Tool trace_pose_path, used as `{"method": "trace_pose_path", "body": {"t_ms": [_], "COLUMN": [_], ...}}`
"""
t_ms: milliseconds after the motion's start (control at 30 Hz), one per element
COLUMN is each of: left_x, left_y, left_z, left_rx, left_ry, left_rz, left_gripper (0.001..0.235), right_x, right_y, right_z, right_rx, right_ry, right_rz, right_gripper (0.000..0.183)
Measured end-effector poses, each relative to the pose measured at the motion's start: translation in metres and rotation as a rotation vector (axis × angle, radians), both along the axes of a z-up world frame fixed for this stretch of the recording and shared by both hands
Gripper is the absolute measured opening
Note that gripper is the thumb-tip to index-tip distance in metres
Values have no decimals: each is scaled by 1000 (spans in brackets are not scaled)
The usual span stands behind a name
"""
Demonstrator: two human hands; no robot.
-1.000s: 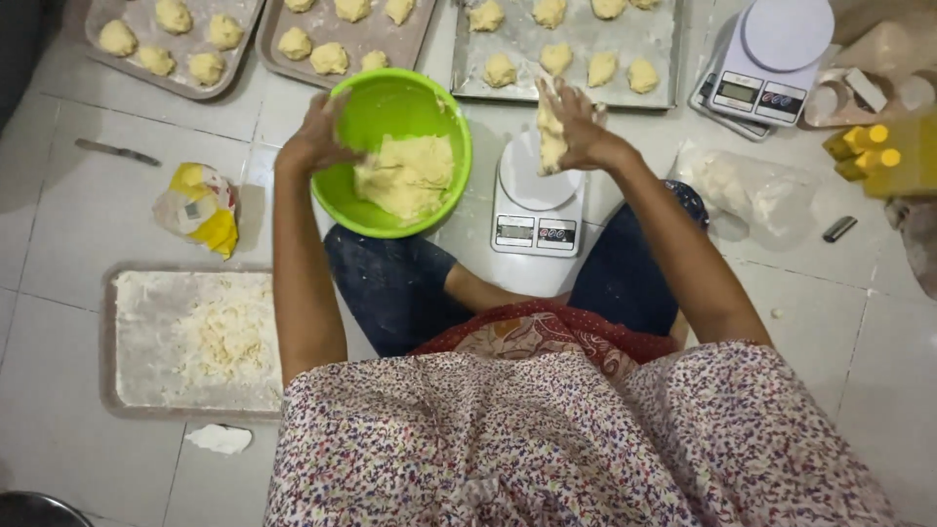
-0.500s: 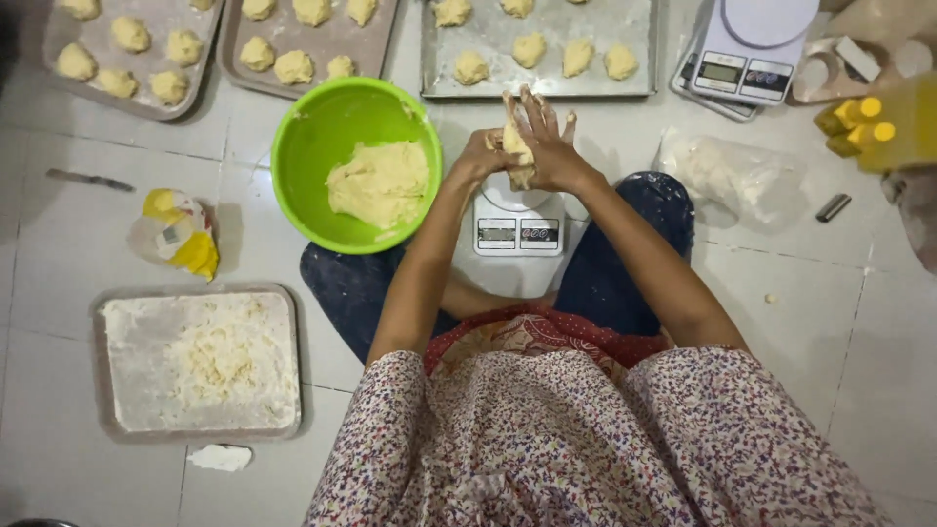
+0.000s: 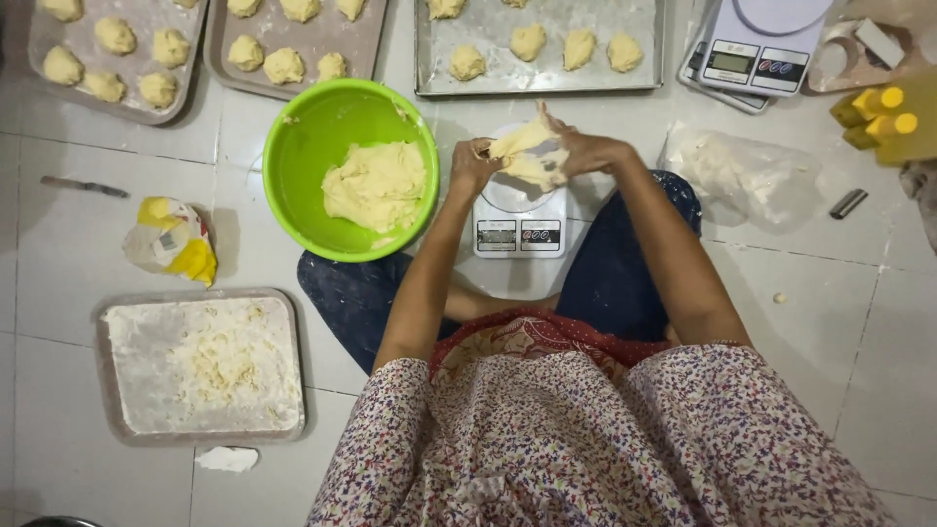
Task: The person sits on the floor and portions dough from a green bowl into smaller pieces. They weigh each piece on a digital scale and then place the dough balls onto metal baking trays.
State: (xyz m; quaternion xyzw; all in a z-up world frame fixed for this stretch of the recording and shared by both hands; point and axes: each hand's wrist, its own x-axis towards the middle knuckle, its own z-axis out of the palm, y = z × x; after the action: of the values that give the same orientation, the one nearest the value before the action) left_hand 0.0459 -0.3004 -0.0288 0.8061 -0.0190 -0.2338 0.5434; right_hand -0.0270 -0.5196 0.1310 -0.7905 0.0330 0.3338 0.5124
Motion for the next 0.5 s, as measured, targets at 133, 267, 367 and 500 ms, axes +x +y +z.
{"method": "trace_pose_path", "body": {"t_ms": [133, 267, 367, 500], "left_x": [-23, -25, -32, -51], "left_y": [0, -5, -6, -9], "left_z": [61, 23, 5, 26], "left_rx": [67, 253, 548, 798], "left_ry": [-8, -387, -632, -801], "left_rz": [24, -248, -444, -537], "left_gripper": [43, 40, 41, 41], "right_x": [-9, 14, 20, 5], "right_y": [-22, -40, -49, -32], "right_z": [5, -78, -114, -118], "right_rx": [209, 108, 139, 326], "right_ry": [27, -136, -228, -266], "right_rz": [-158, -440, -709, -774], "right_gripper": [113, 75, 47, 36]}}
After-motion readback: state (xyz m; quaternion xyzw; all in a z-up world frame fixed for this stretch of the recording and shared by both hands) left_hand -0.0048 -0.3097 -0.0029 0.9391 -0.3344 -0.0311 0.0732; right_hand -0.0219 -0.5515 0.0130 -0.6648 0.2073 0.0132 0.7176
